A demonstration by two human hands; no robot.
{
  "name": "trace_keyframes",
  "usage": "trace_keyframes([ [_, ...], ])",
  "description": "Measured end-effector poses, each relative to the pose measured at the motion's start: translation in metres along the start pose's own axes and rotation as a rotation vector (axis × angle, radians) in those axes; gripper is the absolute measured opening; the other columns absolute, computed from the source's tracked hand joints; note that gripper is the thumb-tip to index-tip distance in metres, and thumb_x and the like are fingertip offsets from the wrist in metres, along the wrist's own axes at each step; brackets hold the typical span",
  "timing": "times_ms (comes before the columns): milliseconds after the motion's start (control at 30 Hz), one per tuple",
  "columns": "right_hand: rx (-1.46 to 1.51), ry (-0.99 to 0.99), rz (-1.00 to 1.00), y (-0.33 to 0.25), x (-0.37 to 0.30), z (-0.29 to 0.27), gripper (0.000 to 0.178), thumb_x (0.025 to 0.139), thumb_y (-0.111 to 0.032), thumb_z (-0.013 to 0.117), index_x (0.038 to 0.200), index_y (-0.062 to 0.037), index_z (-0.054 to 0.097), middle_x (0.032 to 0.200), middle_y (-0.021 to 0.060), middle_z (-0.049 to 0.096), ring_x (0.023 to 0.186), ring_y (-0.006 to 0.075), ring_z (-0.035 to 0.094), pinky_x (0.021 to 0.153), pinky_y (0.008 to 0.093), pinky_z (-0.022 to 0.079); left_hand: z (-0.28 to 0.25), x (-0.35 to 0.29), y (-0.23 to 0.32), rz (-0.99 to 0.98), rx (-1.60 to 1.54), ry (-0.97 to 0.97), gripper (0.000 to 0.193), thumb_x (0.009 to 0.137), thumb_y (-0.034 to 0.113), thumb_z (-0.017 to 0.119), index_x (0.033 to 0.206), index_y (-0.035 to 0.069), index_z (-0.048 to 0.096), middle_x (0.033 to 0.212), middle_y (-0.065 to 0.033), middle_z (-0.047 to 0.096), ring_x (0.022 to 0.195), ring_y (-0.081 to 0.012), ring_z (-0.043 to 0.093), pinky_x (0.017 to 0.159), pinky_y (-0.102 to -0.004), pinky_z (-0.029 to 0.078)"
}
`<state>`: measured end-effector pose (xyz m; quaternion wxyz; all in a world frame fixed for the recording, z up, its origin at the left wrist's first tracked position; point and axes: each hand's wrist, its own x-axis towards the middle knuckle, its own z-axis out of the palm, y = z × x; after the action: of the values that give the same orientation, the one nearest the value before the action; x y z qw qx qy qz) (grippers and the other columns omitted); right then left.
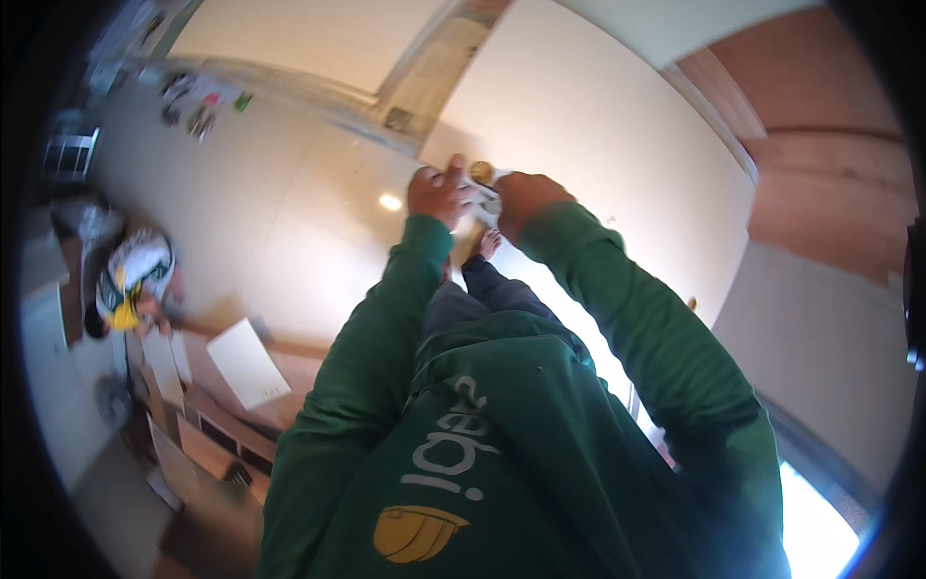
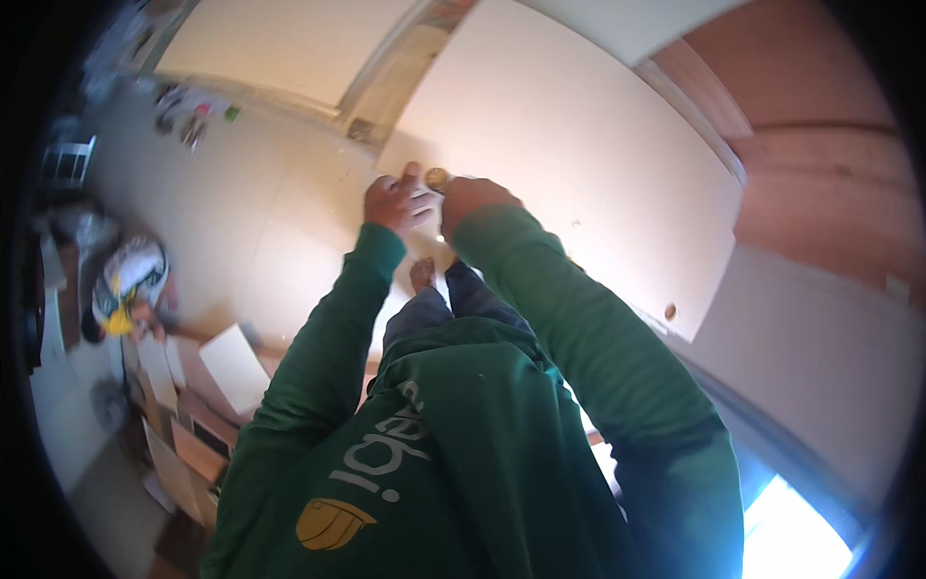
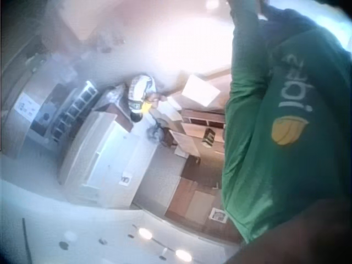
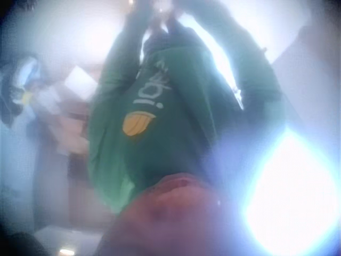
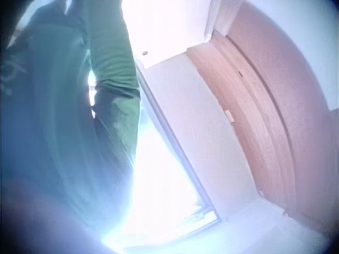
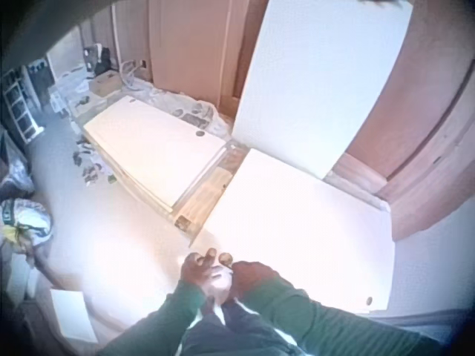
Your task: The person uses a screwdriver to tighten screws into pre-drilled holes on white cabinet panels. They repeatedly position the panels, align them, and secure them with the tool. Another person is visible in the background working on similar panels.
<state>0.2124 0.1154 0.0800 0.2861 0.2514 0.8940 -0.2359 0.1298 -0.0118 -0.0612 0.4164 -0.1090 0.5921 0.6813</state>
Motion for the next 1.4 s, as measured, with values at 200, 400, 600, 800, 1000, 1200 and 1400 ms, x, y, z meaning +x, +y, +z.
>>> trace_keyframes([
  [200, 0.377, 0.202, -0.089, 0.007, -0.065, 0.035, 0.035, 0.092, -0.014, 0.056, 0.123, -0.0066, 0.069, 0.101, 0.0226, 0.073, 0.095, 0.0446, 0.070, 0.088, 0.0518, 0.056, -0.015, -0.005, -0.017, -0.143, 0.125, -0.140, 0.106, 0.093, 0.086, 0.039, 0.155, 0.000, 0.029, 0.137, -0.0244, 0.060, 0.116, -0.0413, 0.067, 0.093, -0.0531, 0.057],
  [400, 0.319, 0.120, 0.528, 0.110, -0.166, 0.109, 0.029, 0.100, -0.026, 0.059, 0.126, -0.0123, 0.061, 0.097, 0.0208, 0.075, 0.090, 0.0428, 0.072, 0.082, 0.0525, 0.057, 0.001, -0.049, -0.062, -0.500, 0.387, -0.478, 0.080, 0.100, 0.072, 0.039, 0.142, 0.004, 0.049, 0.127, -0.0194, 0.069, 0.105, -0.0287, 0.070, 0.090, -0.0450, 0.058],
  [600, 0.438, 0.507, 0.805, 0.190, -0.279, 0.156, 0.025, 0.099, -0.020, 0.063, 0.123, -0.0180, 0.058, 0.088, 0.0248, 0.073, 0.090, 0.0482, 0.071, 0.080, 0.0582, 0.055, 0.053, -0.065, -0.097, -0.451, 0.723, -0.776, 0.038, 0.098, 0.025, 0.059, 0.129, 0.004, 0.057, 0.111, -0.0126, 0.071, 0.092, -0.0198, 0.069, 0.075, -0.0367, 0.060],
  [800, 0.735, 0.794, 0.687, 0.253, -0.300, 0.126, 0.030, 0.101, -0.007, 0.053, 0.131, -0.0134, 0.052, 0.083, 0.0213, 0.069, 0.064, 0.0398, 0.069, 0.058, 0.0482, 0.058, 0.182, -0.129, -0.097, -0.448, 0.659, -0.752, 0.077, 0.092, 0.053, 0.074, 0.143, 0.001, 0.047, 0.127, -0.0133, 0.062, 0.108, -0.0230, 0.064, 0.084, -0.0387, 0.061],
  [1000, 1.202, 0.487, 0.598, 0.297, -0.290, 0.091, 0.036, 0.104, -0.010, 0.044, 0.139, -0.0056, 0.050, 0.078, 0.0079, 0.061, 0.053, 0.0174, 0.064, 0.049, 0.0350, 0.060, 0.241, -0.151, -0.121, -0.529, 0.724, -0.666, 0.085, 0.089, 0.061, 0.077, 0.141, -0.001, 0.050, 0.134, -0.0153, 0.059, 0.117, -0.0244, 0.062, 0.094, -0.0421, 0.057],
  [1200, 1.399, 0.278, 0.481, 0.341, -0.263, 0.111, 0.039, 0.106, -0.012, 0.044, 0.145, -0.0096, 0.047, 0.071, 0.0065, 0.060, 0.053, 0.0180, 0.065, 0.049, 0.0376, 0.061, 0.287, -0.180, -0.123, 1.060, 1.364, -0.921, 0.083, 0.071, 0.028, 0.093, 0.143, 0.010, 0.056, 0.152, -0.0187, 0.050, 0.131, -0.0381, 0.053, 0.104, -0.0494, 0.048],
  [1400, 1.155, 0.163, 0.440, 0.351, -0.254, 0.088, 0.037, 0.100, -0.008, 0.051, 0.136, 0.0003, 0.056, 0.078, 0.0136, 0.066, 0.055, 0.0226, 0.068, 0.050, 0.0369, 0.061, 0.332, -0.120, -0.140, 1.332, 1.685, -0.887, 0.115, 0.064, 0.038, 0.095, 0.161, 0.017, 0.036, 0.170, -0.0177, 0.025, 0.154, -0.0425, 0.028, 0.113, -0.0751, 0.026],
])
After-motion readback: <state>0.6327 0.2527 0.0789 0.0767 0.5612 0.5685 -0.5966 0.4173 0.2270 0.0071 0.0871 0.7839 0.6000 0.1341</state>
